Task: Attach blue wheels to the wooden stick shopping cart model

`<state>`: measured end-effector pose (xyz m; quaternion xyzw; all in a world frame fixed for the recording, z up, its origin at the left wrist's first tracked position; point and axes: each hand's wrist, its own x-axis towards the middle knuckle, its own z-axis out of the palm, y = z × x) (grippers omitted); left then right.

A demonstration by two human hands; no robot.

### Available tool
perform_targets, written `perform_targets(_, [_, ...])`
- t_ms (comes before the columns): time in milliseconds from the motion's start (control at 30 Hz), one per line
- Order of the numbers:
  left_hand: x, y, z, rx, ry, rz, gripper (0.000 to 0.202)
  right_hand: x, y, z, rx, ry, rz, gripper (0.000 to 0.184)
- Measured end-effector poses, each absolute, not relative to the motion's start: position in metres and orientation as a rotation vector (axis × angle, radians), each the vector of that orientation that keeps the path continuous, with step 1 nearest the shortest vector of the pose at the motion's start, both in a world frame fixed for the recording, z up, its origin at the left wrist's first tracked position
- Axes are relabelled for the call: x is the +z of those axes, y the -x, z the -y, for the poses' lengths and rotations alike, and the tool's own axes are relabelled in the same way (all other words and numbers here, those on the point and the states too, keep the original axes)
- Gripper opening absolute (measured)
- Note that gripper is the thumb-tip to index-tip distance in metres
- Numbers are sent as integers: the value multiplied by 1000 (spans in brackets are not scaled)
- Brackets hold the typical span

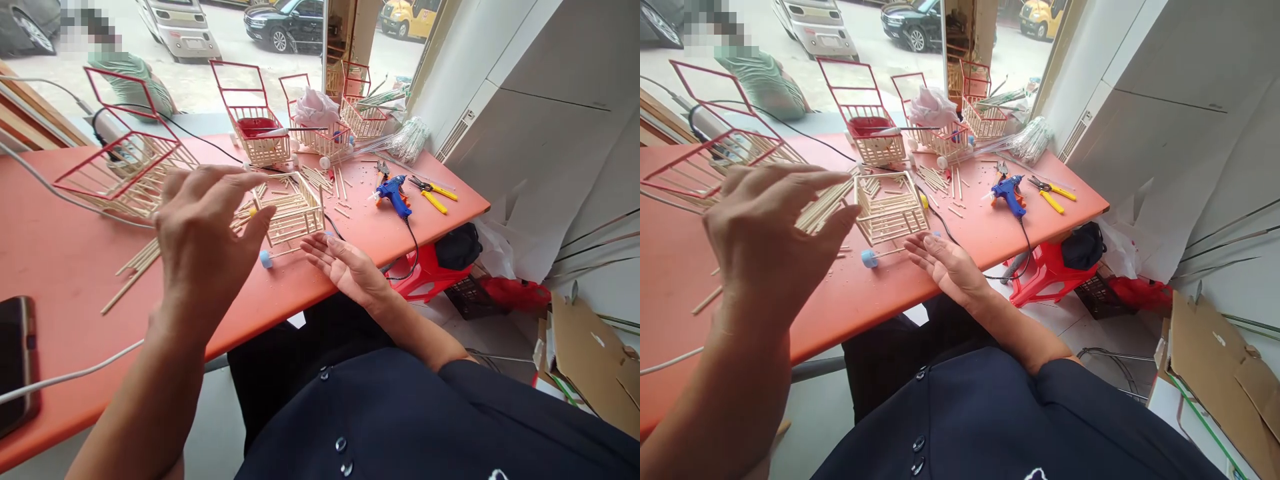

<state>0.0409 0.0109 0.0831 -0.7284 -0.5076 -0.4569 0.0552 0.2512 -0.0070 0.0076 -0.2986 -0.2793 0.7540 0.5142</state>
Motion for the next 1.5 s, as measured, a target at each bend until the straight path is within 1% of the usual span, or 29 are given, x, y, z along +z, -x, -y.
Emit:
perform_targets(100, [90,-52,-23,-1284,2395,1478,19,4,-244,4,1827,687,585,32])
perform_targets(200, [94,-56,-44,-1123,2527,1491,11,-2,-238,2,1857,680,534,31])
perform_targets(333, [96,-58,-66,-875,2615,1551,10,-9,-234,3,1905,659,520,34])
perform_targets(467, [95,-61,-70,-745,2577,1698,13,-13,-234,4,1912,631,517,33])
perform_targets(600, [89,-60,-66,-877,2545,1781,15,-16,-233,2,1930,606,492,36])
perform_targets(733, [84,-56,-64,-966,2534,1776,13,-18,-232,1,1957,605,475,30])
perform_targets(867, [83,-53,-63,-916,2509,1767,13,-18,-231,1,1969,591,457,27])
perform_targets(1000, [85,-54,-58,-814,2503,1796,7,-16,-230,1,1976,576,428,26])
perform_targets(1167, [93,-59,-50,-664,2514,1889,13,-12,-227,-1,1988,574,388,15])
perform_targets(1267, [94,-60,-49,-691,2508,1868,12,-10,-226,-2,1994,581,379,10])
perform_targets(1500, [92,-62,-49,-781,2483,1846,11,-13,-224,-3,1984,595,399,9])
